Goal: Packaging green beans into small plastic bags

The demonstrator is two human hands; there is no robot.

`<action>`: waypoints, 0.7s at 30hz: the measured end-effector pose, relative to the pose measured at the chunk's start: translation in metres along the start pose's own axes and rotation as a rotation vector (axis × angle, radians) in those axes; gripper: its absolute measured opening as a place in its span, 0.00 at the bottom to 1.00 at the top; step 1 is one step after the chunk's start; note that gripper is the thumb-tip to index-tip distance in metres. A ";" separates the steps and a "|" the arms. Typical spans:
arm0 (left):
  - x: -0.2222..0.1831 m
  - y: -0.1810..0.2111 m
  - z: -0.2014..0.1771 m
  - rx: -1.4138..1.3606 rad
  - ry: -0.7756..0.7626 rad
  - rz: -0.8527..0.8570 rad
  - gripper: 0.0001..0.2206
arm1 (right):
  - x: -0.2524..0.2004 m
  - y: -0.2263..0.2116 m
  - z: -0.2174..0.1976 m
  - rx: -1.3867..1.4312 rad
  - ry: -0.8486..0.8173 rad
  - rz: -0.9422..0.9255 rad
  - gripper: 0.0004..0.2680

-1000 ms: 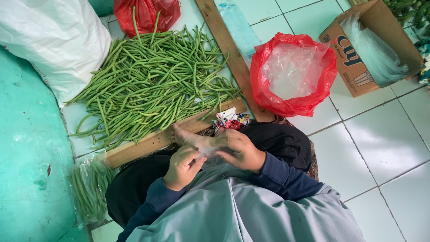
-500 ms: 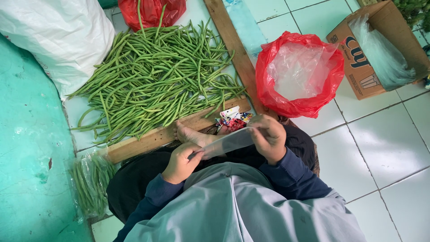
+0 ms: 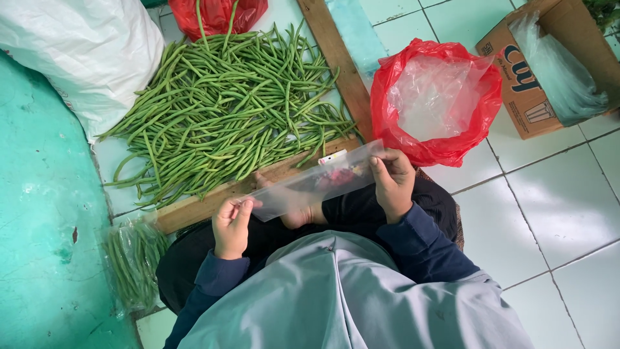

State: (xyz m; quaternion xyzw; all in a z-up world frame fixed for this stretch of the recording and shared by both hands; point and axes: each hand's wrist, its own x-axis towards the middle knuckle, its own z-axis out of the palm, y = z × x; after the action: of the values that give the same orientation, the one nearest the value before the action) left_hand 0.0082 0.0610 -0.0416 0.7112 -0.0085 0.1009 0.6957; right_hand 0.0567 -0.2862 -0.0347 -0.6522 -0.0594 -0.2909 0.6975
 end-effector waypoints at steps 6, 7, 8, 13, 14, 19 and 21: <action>0.002 -0.008 -0.005 0.115 0.023 0.031 0.04 | -0.001 0.001 0.014 -0.568 -0.173 -0.107 0.18; 0.002 -0.010 -0.001 0.115 0.023 0.031 0.04 | -0.004 -0.004 0.018 -0.568 -0.173 -0.107 0.18; -0.001 -0.012 0.002 0.182 0.021 0.014 0.05 | -0.009 -0.010 0.022 -0.560 -0.216 -0.229 0.17; -0.013 -0.025 0.027 0.246 0.004 -0.036 0.06 | -0.049 -0.048 0.074 -0.164 -0.551 -0.185 0.05; -0.017 -0.024 0.034 0.227 -0.016 -0.062 0.07 | -0.049 -0.062 0.085 -0.073 -0.635 -0.155 0.04; -0.028 -0.001 0.050 0.078 -0.074 -0.148 0.06 | -0.064 -0.048 0.093 0.083 -0.729 -0.040 0.07; -0.031 -0.001 0.045 0.067 -0.122 -0.158 0.04 | -0.070 -0.038 0.088 0.086 -0.701 0.067 0.12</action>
State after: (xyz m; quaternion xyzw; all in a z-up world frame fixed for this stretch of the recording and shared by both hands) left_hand -0.0158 0.0129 -0.0482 0.7372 0.0089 0.0025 0.6757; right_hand 0.0068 -0.1798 -0.0213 -0.6841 -0.2858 -0.0235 0.6707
